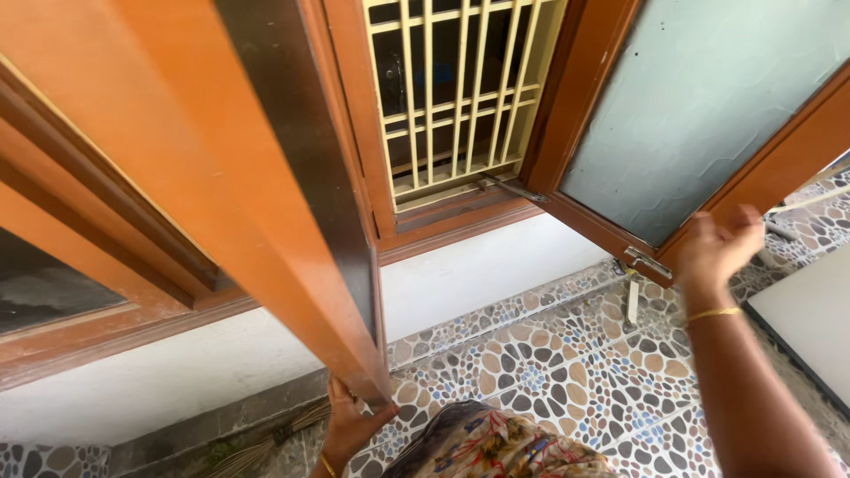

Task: The person opens and closes multiple wooden-framed windows with metal grilles on a tiled balcony. They manipulate the window handles and sashes to open them outward and then close them again, repeating this sequence across several windows.

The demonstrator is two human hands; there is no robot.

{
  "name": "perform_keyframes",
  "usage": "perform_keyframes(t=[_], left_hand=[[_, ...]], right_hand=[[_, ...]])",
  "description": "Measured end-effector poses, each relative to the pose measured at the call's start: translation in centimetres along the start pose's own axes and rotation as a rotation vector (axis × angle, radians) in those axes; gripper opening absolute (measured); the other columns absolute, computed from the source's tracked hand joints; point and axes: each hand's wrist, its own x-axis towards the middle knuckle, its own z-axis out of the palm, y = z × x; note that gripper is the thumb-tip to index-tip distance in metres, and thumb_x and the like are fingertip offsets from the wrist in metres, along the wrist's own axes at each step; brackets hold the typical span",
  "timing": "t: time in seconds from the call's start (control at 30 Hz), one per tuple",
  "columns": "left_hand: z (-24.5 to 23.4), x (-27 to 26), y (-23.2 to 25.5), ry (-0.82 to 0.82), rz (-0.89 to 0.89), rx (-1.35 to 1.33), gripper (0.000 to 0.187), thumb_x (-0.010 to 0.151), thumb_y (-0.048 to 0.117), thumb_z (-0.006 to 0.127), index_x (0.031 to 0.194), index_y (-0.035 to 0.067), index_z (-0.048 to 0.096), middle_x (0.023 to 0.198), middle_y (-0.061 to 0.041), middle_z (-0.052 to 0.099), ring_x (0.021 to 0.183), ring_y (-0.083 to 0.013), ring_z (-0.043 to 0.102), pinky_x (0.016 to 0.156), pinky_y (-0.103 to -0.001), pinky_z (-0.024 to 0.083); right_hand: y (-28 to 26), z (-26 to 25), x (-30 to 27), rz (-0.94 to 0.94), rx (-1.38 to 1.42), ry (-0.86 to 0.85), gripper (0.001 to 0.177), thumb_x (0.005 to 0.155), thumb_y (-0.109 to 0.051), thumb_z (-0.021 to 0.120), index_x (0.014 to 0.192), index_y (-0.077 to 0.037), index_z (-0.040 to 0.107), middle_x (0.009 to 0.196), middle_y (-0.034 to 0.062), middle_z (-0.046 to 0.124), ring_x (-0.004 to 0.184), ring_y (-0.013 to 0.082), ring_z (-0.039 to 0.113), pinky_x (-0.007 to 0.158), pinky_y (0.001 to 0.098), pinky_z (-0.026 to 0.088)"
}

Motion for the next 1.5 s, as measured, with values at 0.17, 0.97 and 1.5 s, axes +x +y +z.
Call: perform_keyframes(t=[0.17,0.97,1.5], left_hand=[[-0.9,1.4,-1.1,-0.179,-0.066,-0.018,0.033,0.077,0.014,0.095,0.098,-0.007,0.081,0.087,-0.017,0.083,0.076,-0.0243,0.077,0.070,-0.034,0.062],[8.0,0.9,0.2,0.205,-0.050,-0.106,0.014,0.072,-0.001,0.076,0.084,-0.005,0.070,0.075,-0.004,0.073,0.067,-0.0132,0.071,0.058,-0.028,0.055],[12.9,3.7,28.7,0.094,1.225,0.424,0.047,0.086,0.016,0.083,0.129,0.020,0.064,0.155,-0.008,0.048,0.153,-0.0328,0.044,0.129,-0.050,0.038]], right_hand=[[5.0,-1.5,13.2,-0.138,-0.030,0.024,0.089,0.082,-0.006,0.092,0.146,-0.001,0.032,0.147,0.0166,0.033,0.129,0.0286,0.044,0.103,0.0329,0.043],[-0.4,-2.1,-8.4,-0.512,0.037,-0.383,0.058,0.088,-0.015,0.086,0.131,0.001,0.050,0.115,0.0151,0.066,0.102,0.0270,0.070,0.086,0.0382,0.057],[0.2,-4.7,-4.4,-0.486,0.330,-0.731,0.079,0.080,-0.007,0.081,0.147,-0.005,0.038,0.134,0.0077,0.056,0.125,0.0168,0.055,0.105,0.0372,0.046]])
